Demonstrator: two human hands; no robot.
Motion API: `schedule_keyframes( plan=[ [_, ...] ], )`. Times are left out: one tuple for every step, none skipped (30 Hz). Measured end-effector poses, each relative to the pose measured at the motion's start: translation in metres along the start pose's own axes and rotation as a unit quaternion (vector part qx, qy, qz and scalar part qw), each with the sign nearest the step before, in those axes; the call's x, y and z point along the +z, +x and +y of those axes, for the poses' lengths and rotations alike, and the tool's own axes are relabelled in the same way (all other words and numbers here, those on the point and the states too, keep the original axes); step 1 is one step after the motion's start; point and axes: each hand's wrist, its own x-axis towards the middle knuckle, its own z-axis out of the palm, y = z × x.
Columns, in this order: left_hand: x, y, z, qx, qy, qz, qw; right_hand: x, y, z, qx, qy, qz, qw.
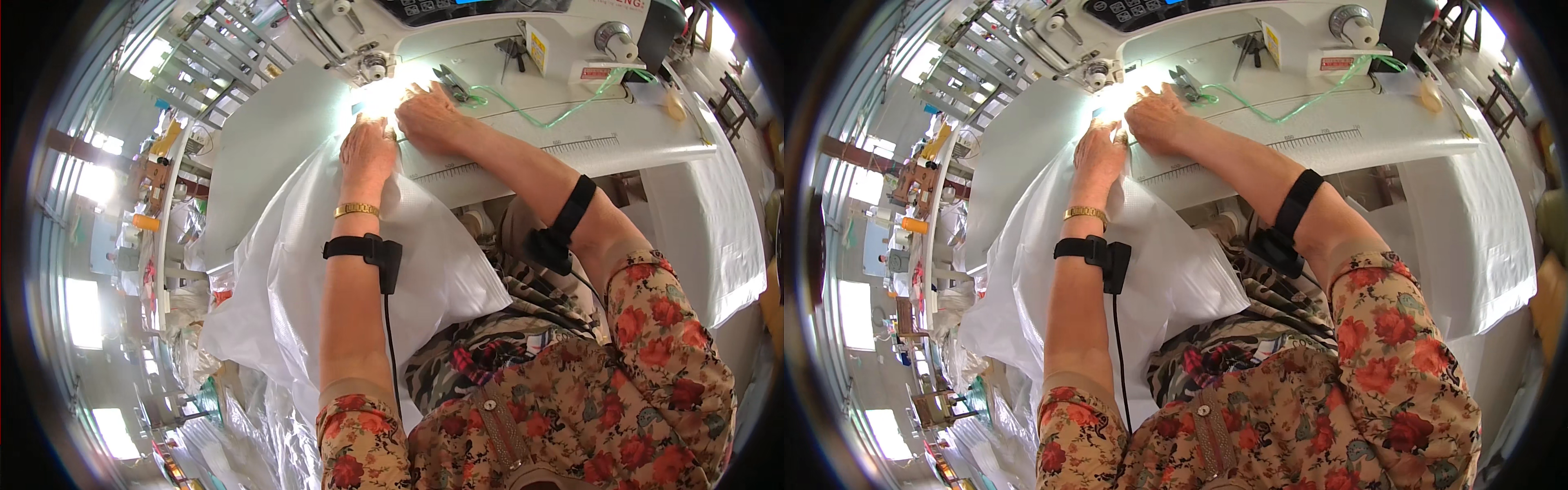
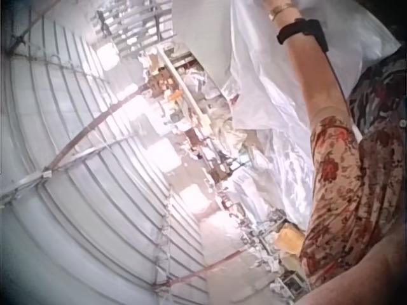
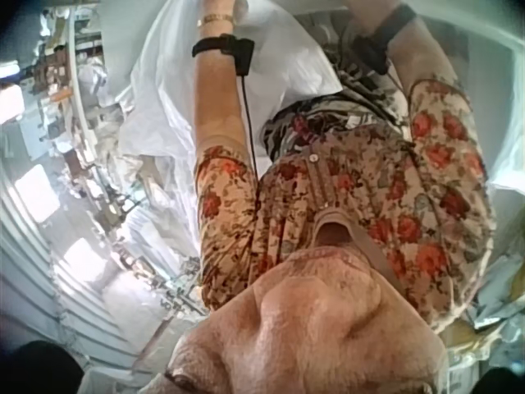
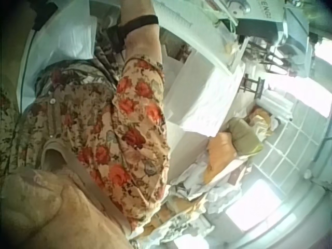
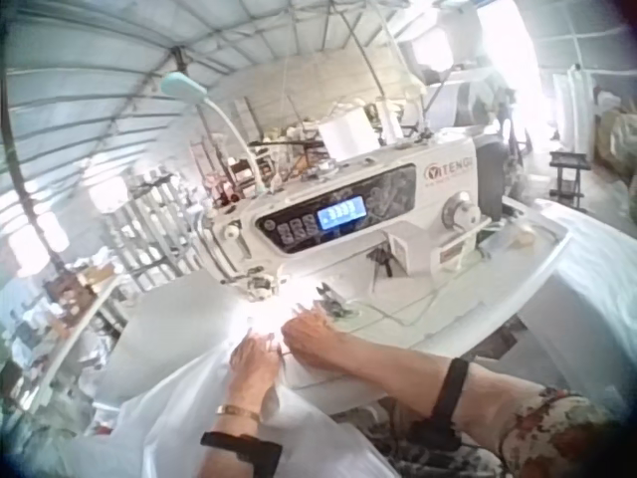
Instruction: Sewing large white plastic sheets using an industrial sewing machine.
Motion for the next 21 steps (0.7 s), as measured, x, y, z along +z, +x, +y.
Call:
schedule_keyframes(
  plan=[
    [0.001,0.0,0.0,-0.003,0.003,0.001,1.0,0.0,0.0,0.0,0.003,-0.006,0.001,1.0],
    [0.001,0.002,-0.001,-0.007,0.0,-0.007,1.0,0.0,0.001,-0.001,0.01,0.003,-0.023,1.0],
    [0.002,0.002,-0.001,-0.003,0.0,-0.008,1.0,0.001,0.0,-0.001,0.015,0.003,-0.021,1.0],
    [0.004,0.002,-0.002,-0.003,-0.004,-0.004,1.0,0.002,0.0,-0.002,0.014,0.003,-0.014,1.0],
    [0.005,0.002,-0.004,0.001,-0.01,0.01,1.0,0.002,-0.001,-0.002,0.012,0.001,-0.003,1.0],
    [0.007,0.001,-0.005,0.003,-0.014,0.021,1.0,0.002,-0.003,-0.002,0.011,-0.001,-0.015,1.0],
    [0.01,0.001,-0.007,-0.006,-0.015,0.008,1.0,0.001,-0.006,-0.001,0.013,-0.004,-0.026,1.0],
    [0.012,0.001,-0.009,-0.006,-0.029,0.02,0.999,0.001,-0.011,-0.003,0.005,0.031,-0.004,1.0],
    [0.013,0.002,-0.012,-0.003,-0.038,0.033,0.999,0.0,-0.016,-0.005,0.008,0.065,0.001,0.998],
    [0.012,0.004,-0.016,-0.007,-0.042,0.035,0.998,-0.002,-0.024,-0.006,-0.006,0.064,0.019,0.998],
    [0.01,0.007,-0.018,-0.006,-0.054,0.001,0.999,-0.005,-0.036,-0.008,-0.035,0.098,0.012,0.994],
    [0.007,0.006,-0.02,-0.018,-0.062,-0.047,0.997,-0.007,-0.05,-0.01,-0.063,0.132,0.004,0.989],
    [0.003,0.002,-0.019,-0.007,-0.066,-0.029,0.997,-0.011,-0.064,-0.012,-0.093,0.124,0.004,0.988],
    [-0.003,-0.004,-0.017,-0.004,-0.092,-0.012,0.996,-0.013,-0.081,-0.016,-0.129,0.124,0.013,0.984],
    [-0.009,-0.015,-0.013,-0.02,-0.113,-0.016,0.993,-0.012,-0.102,-0.024,-0.13,0.144,0.085,0.977],
    [-0.016,-0.029,-0.005,-0.008,-0.117,0.001,0.993,-0.011,-0.124,-0.033,-0.122,0.169,0.142,0.968],
    [-0.023,-0.049,0.005,-0.018,-0.169,0.026,0.985,-0.011,-0.144,-0.036,-0.138,0.174,0.163,0.961],
    [-0.029,-0.072,0.018,-0.011,-0.224,0.066,0.972,-0.011,-0.165,-0.037,-0.105,0.198,0.108,0.968],
    [-0.036,-0.095,0.03,-0.002,-0.238,0.057,0.97,-0.01,-0.185,-0.038,-0.099,0.217,0.085,0.968],
    [-0.042,-0.119,0.043,0.027,-0.257,0.062,0.964,-0.005,-0.201,-0.042,-0.074,0.225,0.045,0.971],
    [-0.05,-0.146,0.054,0.051,-0.239,0.057,0.968,0.002,-0.213,-0.048,-0.052,0.248,0.046,0.966]
  ],
)
